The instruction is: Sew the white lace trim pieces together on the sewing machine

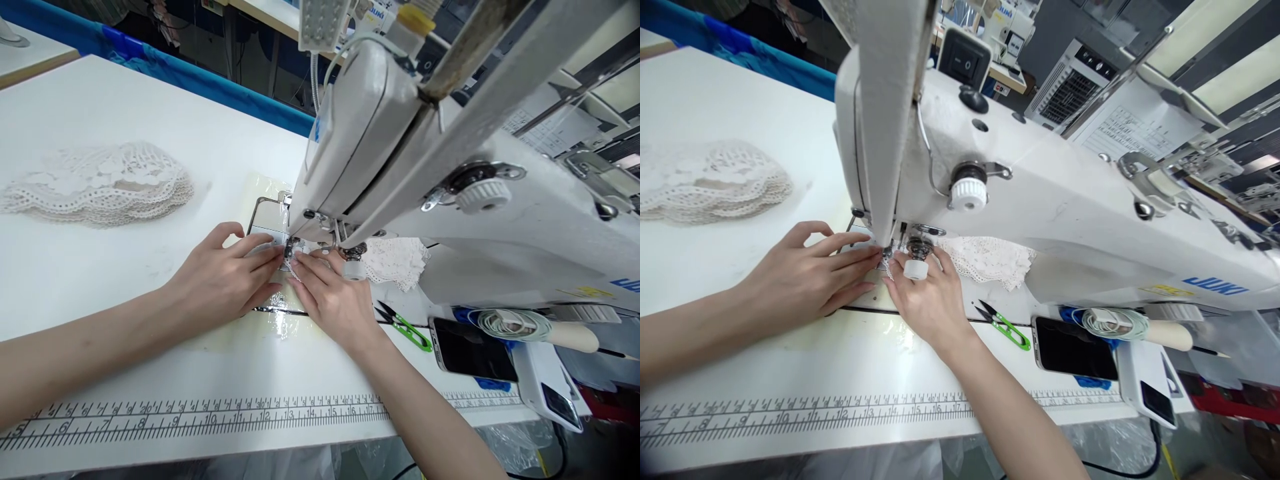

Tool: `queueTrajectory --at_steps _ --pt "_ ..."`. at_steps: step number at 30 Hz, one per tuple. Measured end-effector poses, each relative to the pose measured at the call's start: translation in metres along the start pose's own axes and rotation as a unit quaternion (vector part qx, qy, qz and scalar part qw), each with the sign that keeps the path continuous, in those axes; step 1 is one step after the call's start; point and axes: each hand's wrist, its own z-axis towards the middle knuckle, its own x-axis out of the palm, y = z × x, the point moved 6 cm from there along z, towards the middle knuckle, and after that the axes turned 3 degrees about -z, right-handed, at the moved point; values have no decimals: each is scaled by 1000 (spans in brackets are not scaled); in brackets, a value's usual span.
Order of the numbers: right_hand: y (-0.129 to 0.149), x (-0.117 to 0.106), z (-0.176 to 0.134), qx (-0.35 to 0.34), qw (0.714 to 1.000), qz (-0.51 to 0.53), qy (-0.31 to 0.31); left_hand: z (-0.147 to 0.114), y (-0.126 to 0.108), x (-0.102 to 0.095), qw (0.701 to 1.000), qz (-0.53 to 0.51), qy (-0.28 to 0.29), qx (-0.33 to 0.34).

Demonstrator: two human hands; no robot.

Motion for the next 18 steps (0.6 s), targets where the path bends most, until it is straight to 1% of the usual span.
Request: queueTrajectory --at_steps 4,9,13,16,18 --pt "-2 0 1 4 1000 -9 -6 1 3 1 1000 -5 8 -3" --pt "-2 -1 3 0 1000 -14 -16 1 7 5 999 -29 24 -25" --pt "-2 1 3 4 1000 -15 2 -1 8 7 998 -34 32 -32" --pt "-3 2 1 10 1000 -5 16 -2 7 5 999 -32 25 -30" --pt "-5 2 1 13 1000 11 11 -2 4 2 1000 -16 12 -17"
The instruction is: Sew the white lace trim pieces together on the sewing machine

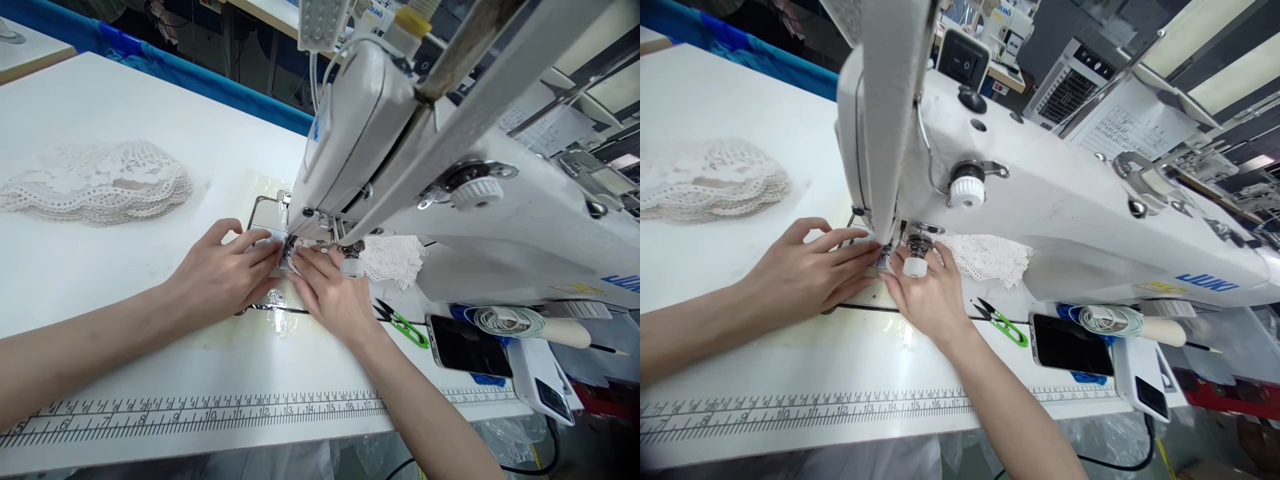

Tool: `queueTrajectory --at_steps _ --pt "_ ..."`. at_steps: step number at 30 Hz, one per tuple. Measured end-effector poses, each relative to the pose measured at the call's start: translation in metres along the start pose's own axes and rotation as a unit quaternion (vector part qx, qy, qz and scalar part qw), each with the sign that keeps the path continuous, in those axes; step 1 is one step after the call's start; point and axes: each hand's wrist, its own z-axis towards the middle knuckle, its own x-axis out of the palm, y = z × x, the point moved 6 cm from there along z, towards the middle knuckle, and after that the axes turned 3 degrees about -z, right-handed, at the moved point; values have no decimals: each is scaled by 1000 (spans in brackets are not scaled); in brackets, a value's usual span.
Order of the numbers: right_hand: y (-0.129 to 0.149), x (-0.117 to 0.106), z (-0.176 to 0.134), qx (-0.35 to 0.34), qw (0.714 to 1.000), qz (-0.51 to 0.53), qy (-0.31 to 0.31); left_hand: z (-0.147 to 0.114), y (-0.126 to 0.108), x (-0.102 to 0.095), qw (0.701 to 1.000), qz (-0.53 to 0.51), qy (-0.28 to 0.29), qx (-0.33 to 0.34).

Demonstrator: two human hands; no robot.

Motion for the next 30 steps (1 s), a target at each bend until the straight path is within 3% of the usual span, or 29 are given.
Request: queueTrajectory --at_steps 3,8,13,18,21,24,27,30 --pt "-6 2 2 26 1000 12 3 2 -9 -3 999 23 -18 28" --pt "-13 7 5 42 998 -1 48 3 -12 -6 997 -54 9 58" --pt "-19 -5 2 48 999 -1 8 -1 -4 -27 995 58 -62 45" --pt "-18 -1 0 4 998 -18 61 -4 -5 -16 999 -30 11 38" --pt "-15 -5 -1 10 998 15 66 -5 6 -15 995 61 61 38" --pt "-6 -9 -2 2 996 55 74 -7 26 -22 980 168 101 -47" --pt "6 -10 -4 -18 996 54 73 -9 22 -20 991 71 80 -74" --pt "14 -9 -5 -27 996 48 65 -11 15 -2 993 -17 86 -85"
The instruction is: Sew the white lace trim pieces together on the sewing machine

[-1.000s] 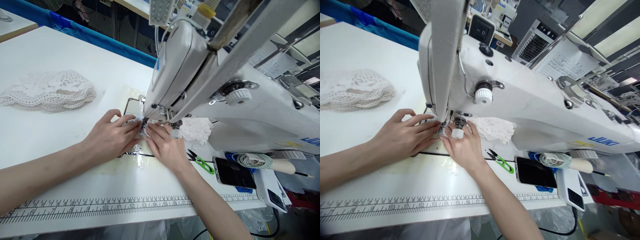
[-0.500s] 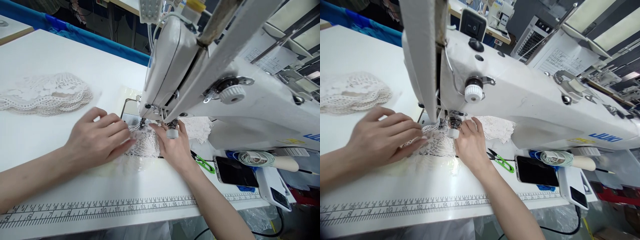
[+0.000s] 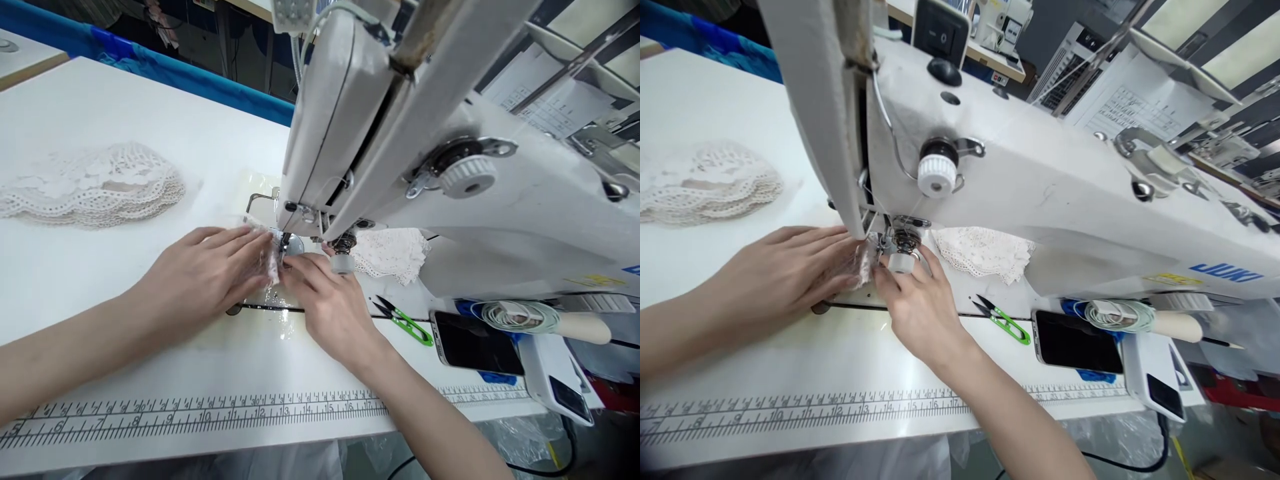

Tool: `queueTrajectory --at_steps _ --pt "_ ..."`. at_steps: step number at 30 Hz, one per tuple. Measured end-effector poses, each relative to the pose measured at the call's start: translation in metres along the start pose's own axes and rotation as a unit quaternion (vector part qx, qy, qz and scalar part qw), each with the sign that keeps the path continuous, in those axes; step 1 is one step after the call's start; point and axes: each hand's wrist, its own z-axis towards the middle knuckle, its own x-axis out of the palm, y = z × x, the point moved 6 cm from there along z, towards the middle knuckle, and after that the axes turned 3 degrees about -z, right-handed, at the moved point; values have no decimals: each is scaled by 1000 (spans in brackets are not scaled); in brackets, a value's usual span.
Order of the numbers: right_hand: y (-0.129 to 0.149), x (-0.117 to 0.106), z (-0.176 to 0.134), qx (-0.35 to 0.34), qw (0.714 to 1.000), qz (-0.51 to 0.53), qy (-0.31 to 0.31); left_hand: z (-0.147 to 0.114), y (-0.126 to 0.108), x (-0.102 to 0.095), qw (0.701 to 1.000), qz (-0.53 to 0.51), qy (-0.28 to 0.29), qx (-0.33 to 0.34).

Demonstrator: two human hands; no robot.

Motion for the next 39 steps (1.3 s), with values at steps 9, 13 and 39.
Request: queueTrajectory --at_steps 9,13,39 --pt "4 -3 -2 -33 997 -37 -56 5 -16 -3 991 -38 -48 121" --pt "3 -3 0 -27 998 -43 -42 3 -27 -3 988 -18 -42 147" --pt "-1 -1 2 -17 999 -16 -50 -2 -25 -12 983 3 -73 167"
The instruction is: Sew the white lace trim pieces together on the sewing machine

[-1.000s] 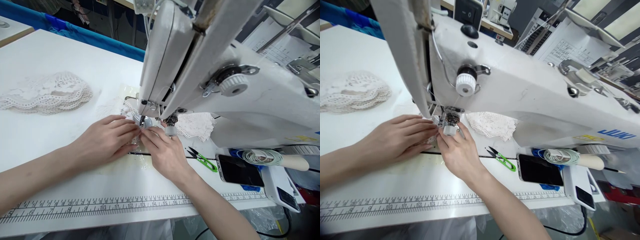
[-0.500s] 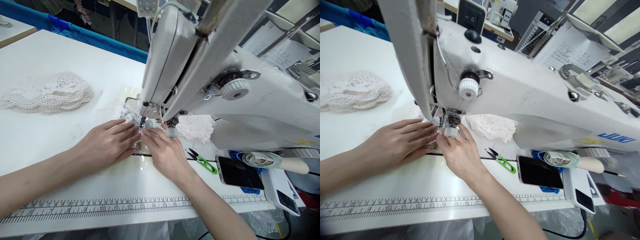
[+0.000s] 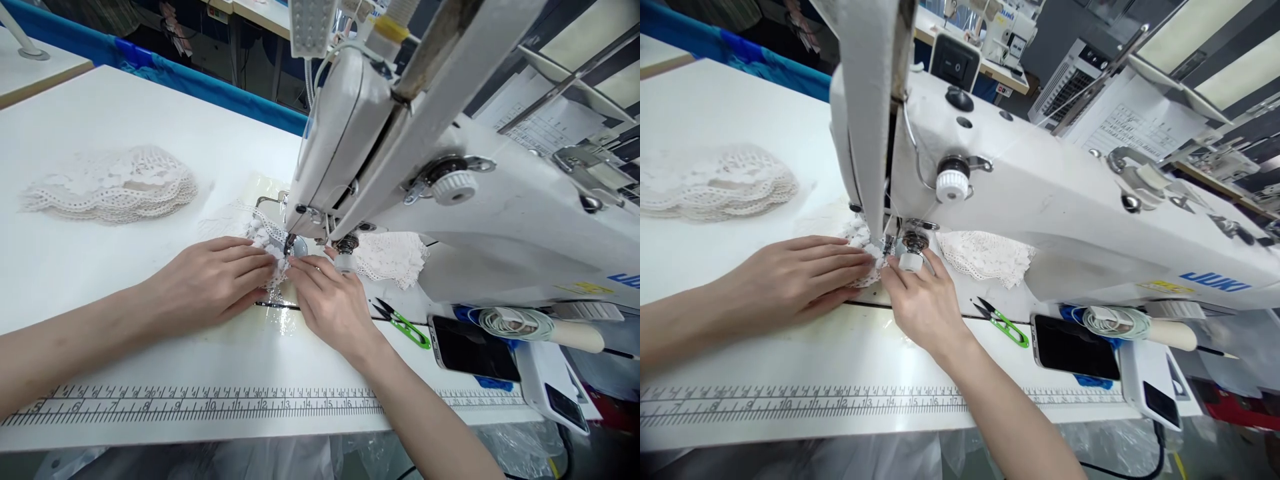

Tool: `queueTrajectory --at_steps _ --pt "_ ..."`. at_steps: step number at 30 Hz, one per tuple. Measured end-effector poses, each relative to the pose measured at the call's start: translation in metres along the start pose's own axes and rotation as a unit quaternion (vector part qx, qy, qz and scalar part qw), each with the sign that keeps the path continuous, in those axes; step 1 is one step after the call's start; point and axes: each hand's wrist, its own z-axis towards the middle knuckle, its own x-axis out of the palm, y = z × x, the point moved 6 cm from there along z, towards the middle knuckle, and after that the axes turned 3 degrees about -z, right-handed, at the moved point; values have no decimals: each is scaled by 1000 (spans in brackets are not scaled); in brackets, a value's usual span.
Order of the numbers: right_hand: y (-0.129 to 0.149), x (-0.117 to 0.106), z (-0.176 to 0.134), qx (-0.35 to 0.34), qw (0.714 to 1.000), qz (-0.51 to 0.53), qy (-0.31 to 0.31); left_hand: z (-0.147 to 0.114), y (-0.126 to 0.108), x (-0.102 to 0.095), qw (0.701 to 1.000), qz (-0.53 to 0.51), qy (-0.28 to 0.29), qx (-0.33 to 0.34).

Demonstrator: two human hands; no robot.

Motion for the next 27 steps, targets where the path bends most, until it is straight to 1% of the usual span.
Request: queueTrajectory --at_steps 3,5,8,10,12,15,18,20,23,27 --pt "1 1 4 3 1000 1 -18 1 -1 -4 999 9 -19 26" --pt "2 2 7 4 1000 -3 -30 2 -2 -6 999 18 -26 32" --pt "2 3 10 10 999 -10 -48 4 -3 -9 999 22 -36 31" --pt "-2 6 10 34 998 2 -48 5 -3 -11 999 10 -35 12" --pt "-10 10 9 76 995 32 -49 7 4 -9 999 -14 -8 -49" --pt "-20 14 6 140 984 90 -59 13 20 4 983 -65 75 -153" --pt "-28 18 5 188 972 124 -68 23 30 21 965 -107 147 -189" --pt "-30 20 6 205 968 129 -69 29 35 29 959 -106 163 -207" --pt "-31 22 7 214 967 125 -59 32 41 33 962 -89 133 -221" --pt "-27 19 5 198 968 142 -60 26 34 24 979 -102 83 -157"
